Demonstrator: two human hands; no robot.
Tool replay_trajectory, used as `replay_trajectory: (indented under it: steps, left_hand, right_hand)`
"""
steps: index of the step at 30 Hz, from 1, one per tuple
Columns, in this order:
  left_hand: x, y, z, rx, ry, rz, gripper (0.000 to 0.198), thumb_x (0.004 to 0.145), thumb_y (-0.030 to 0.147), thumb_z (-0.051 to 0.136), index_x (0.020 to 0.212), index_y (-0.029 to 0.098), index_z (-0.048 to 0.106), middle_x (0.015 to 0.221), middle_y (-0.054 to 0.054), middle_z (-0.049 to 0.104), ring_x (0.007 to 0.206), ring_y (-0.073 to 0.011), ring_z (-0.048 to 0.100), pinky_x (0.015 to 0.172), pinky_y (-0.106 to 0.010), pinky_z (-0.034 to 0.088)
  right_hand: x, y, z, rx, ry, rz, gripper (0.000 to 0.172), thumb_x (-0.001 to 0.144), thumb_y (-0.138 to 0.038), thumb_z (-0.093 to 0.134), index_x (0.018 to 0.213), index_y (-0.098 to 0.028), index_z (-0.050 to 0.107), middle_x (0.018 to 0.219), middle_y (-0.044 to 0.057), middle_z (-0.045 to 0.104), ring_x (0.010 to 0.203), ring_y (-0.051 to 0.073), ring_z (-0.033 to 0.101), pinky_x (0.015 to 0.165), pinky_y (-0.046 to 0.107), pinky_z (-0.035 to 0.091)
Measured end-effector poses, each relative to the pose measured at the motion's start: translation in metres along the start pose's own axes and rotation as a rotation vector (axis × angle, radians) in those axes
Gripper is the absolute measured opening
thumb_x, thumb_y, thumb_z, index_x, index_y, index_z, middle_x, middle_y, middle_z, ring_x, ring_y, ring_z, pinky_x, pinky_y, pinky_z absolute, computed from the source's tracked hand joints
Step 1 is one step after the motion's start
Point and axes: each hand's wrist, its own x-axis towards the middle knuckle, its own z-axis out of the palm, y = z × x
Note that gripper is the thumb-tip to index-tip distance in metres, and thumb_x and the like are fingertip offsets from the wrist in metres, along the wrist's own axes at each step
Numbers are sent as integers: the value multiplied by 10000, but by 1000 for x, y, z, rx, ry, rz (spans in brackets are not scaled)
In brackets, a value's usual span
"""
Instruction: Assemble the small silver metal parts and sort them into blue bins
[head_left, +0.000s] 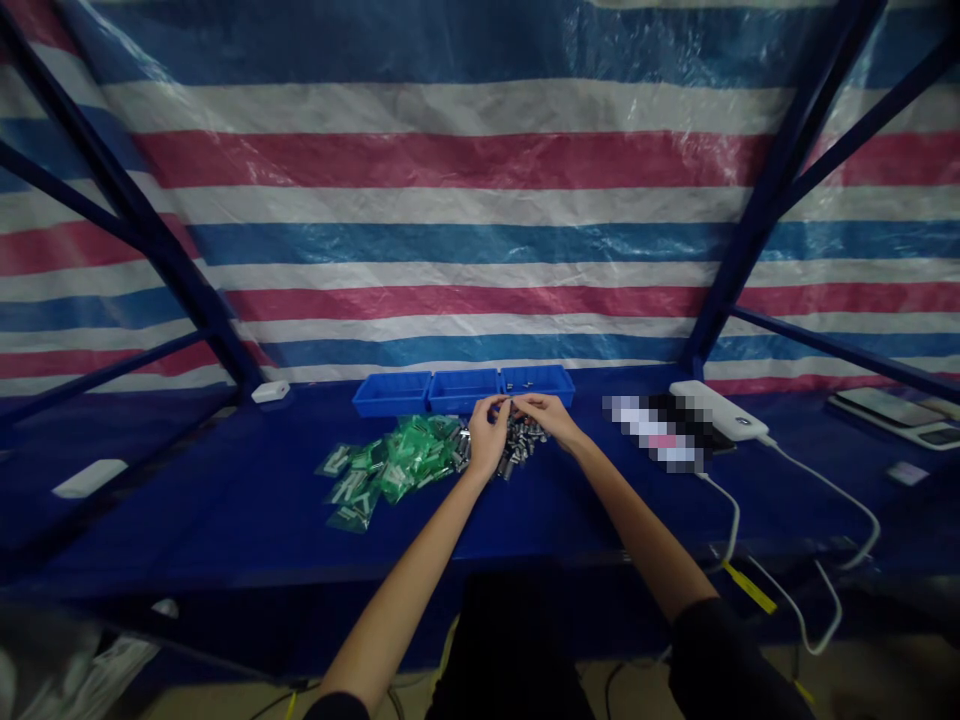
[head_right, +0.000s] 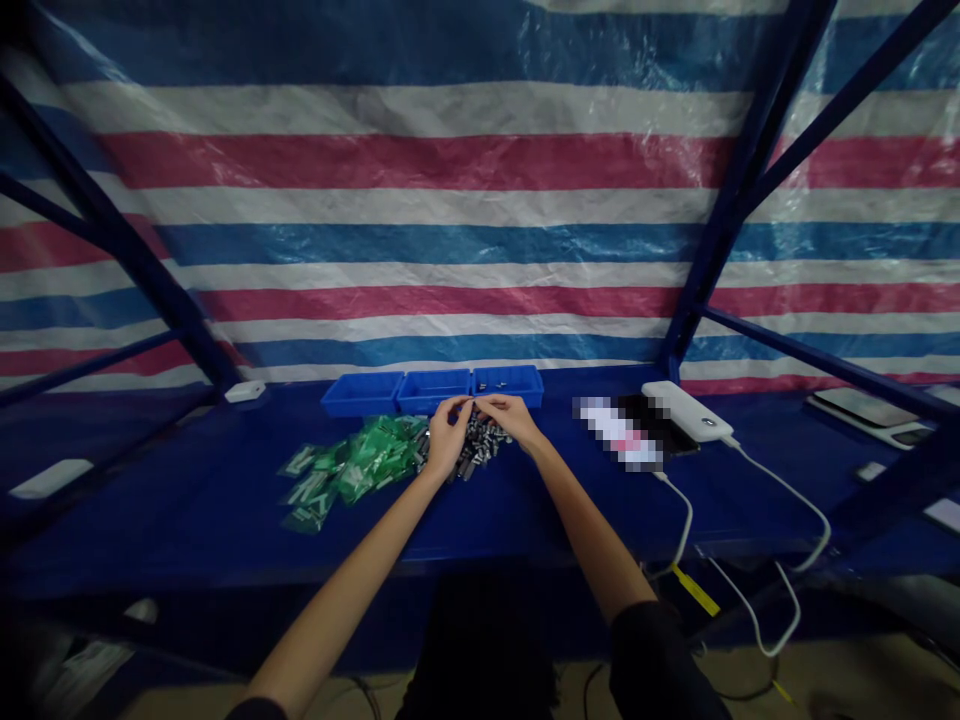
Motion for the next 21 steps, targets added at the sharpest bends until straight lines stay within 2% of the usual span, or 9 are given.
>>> replay_trajectory:
  steps: [7, 16, 21]
  left_hand:
    - [0, 5, -1, 25, -3, 41, 216, 849, 329, 486, 911, 177, 626, 898, -52, 592, 810, -147, 551, 766, -274, 441]
    - [-1, 5, -2, 41, -20, 80, 222, 874, 314, 444, 912, 195, 627, 924, -53, 583, 897, -162, 549, 825, -293, 435]
    - [-1, 0, -2, 68, -9, 72, 214, 853, 335, 482, 937, 191, 616, 896, -47, 552, 808, -145, 544, 767, -274, 444]
  right_hand:
    - [1, -2, 1, 101, -42, 108, 391, 658, -514, 648, 829, -165, 697, 816, 57, 696, 660, 121, 613, 548, 199, 448]
    - [-2, 0, 1, 114, -117, 128, 335, 622, -428, 709, 858, -190, 709, 795, 29, 691, 696, 114, 612, 599, 201, 460]
    - [0, 2, 2, 151, -38, 103, 317, 611, -418, 713, 814, -174, 714, 708, 27, 684, 664, 122, 613, 616, 221, 477]
